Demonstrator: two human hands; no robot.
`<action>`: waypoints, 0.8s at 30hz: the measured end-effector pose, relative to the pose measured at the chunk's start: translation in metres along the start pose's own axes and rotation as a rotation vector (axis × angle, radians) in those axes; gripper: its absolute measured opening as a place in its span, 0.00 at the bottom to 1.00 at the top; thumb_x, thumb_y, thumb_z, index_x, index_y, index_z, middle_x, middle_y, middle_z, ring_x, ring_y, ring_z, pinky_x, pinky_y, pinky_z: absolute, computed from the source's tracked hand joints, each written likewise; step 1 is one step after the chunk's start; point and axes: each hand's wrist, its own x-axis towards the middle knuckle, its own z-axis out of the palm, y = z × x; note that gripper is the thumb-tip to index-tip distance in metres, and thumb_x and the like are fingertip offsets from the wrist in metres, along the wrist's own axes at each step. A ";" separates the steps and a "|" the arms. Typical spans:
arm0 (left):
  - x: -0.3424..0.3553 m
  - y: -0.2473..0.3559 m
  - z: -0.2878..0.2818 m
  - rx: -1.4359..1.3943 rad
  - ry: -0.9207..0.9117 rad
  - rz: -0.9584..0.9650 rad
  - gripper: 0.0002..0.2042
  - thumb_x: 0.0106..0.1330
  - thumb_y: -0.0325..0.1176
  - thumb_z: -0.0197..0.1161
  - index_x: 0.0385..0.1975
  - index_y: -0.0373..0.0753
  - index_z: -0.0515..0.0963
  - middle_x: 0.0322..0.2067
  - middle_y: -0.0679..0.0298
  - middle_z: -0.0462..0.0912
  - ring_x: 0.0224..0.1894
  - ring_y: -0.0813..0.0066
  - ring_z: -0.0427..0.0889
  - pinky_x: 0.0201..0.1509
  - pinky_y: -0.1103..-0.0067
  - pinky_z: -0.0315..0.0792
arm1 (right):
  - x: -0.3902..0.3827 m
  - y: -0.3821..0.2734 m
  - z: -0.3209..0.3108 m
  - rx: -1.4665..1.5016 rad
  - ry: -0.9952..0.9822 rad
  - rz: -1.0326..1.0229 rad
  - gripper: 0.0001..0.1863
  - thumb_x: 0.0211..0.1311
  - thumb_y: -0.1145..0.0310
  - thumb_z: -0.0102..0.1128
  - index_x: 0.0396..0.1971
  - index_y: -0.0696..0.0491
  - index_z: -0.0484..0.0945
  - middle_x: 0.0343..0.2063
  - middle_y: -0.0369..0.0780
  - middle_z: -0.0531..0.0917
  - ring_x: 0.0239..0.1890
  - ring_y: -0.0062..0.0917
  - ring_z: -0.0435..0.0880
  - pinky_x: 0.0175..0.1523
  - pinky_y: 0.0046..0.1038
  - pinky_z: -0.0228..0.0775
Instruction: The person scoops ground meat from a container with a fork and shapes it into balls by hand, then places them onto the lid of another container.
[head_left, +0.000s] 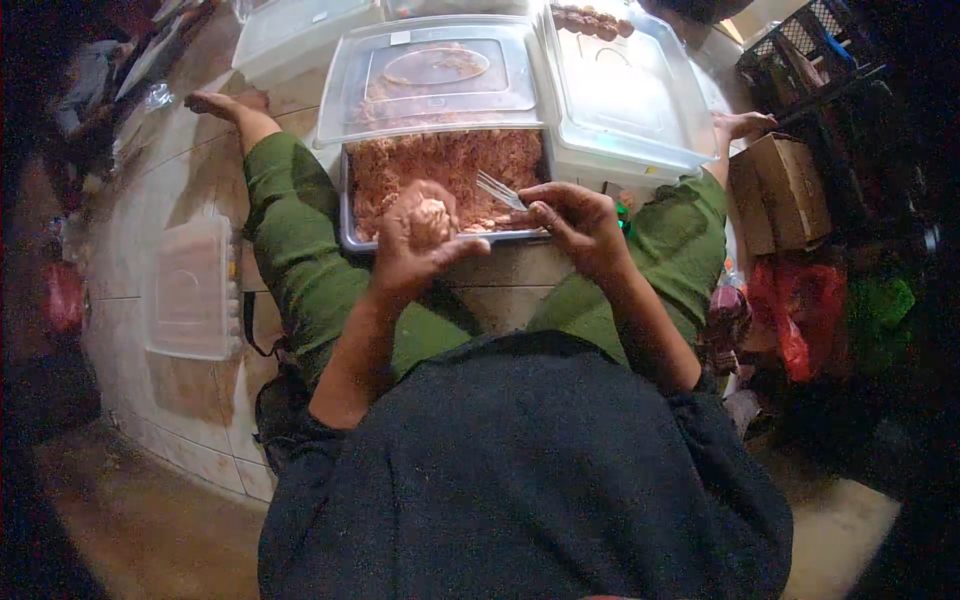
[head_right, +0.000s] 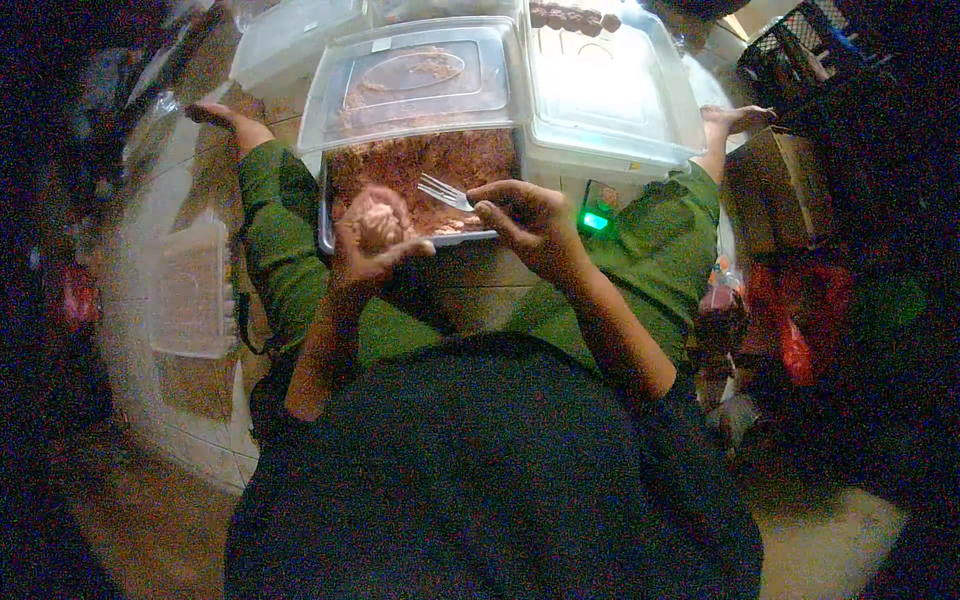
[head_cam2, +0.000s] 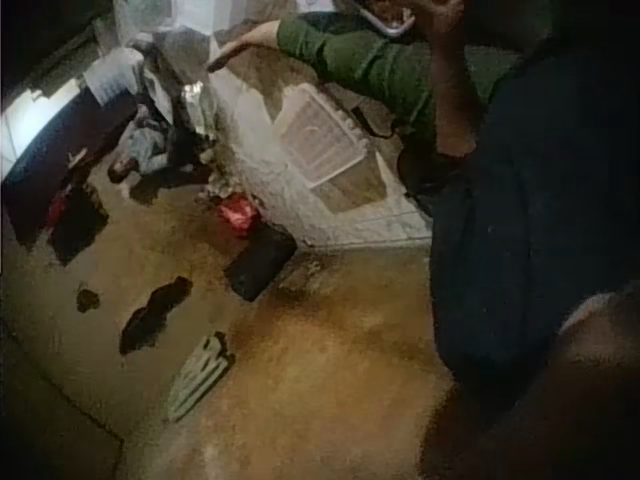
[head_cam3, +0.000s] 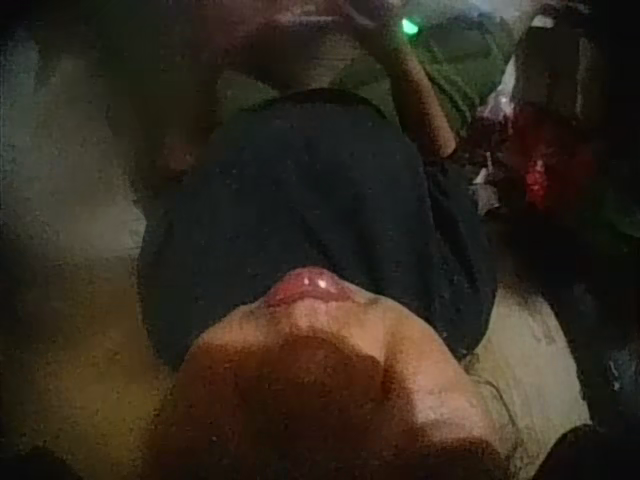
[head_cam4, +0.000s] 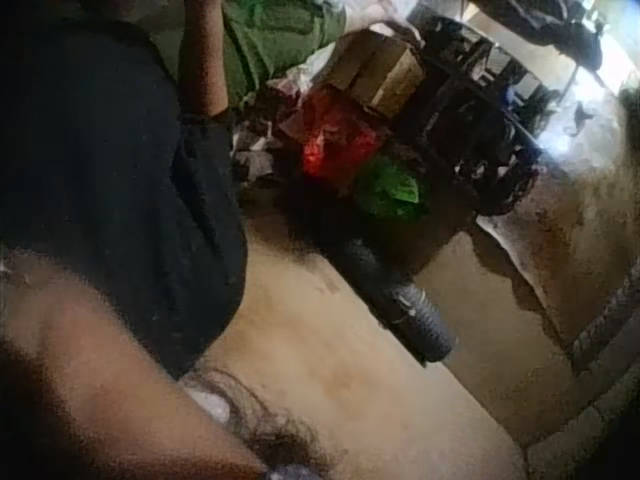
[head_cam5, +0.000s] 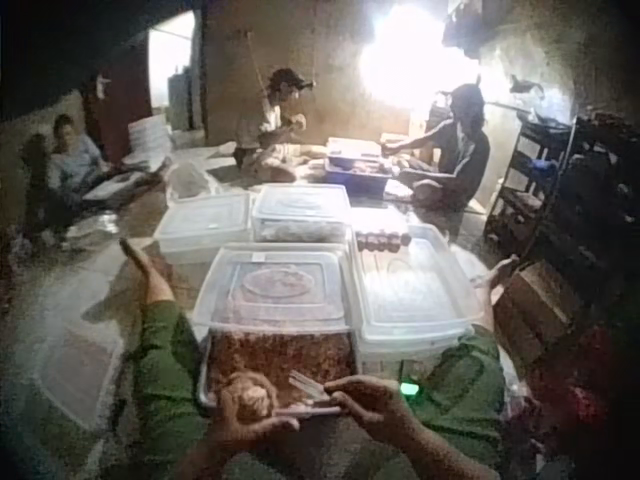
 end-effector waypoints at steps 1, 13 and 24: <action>0.002 0.005 0.007 0.026 0.028 0.019 0.29 0.47 0.29 0.71 0.48 0.35 0.64 0.22 0.68 0.74 0.24 0.83 0.70 0.32 0.83 0.69 | 0.002 0.001 -0.002 0.012 -0.014 0.025 0.09 0.59 0.77 0.53 0.39 0.63 0.75 0.34 0.40 0.81 0.39 0.19 0.78 0.45 0.20 0.70; -0.001 0.024 0.003 0.185 -0.063 -0.026 0.18 0.49 0.35 0.67 0.38 0.34 0.72 0.25 0.66 0.77 0.29 0.82 0.75 0.33 0.83 0.70 | 0.004 -0.008 0.015 -0.458 -0.095 -0.433 0.12 0.48 0.76 0.63 0.35 0.54 0.80 0.28 0.39 0.80 0.29 0.23 0.80 0.33 0.23 0.72; -0.001 0.021 0.000 0.297 -0.030 -0.036 0.11 0.51 0.35 0.65 0.26 0.35 0.73 0.22 0.65 0.76 0.27 0.81 0.75 0.32 0.82 0.70 | 0.007 -0.030 0.008 -0.514 -0.110 -0.464 0.09 0.48 0.76 0.62 0.33 0.54 0.80 0.28 0.40 0.80 0.30 0.26 0.80 0.34 0.24 0.73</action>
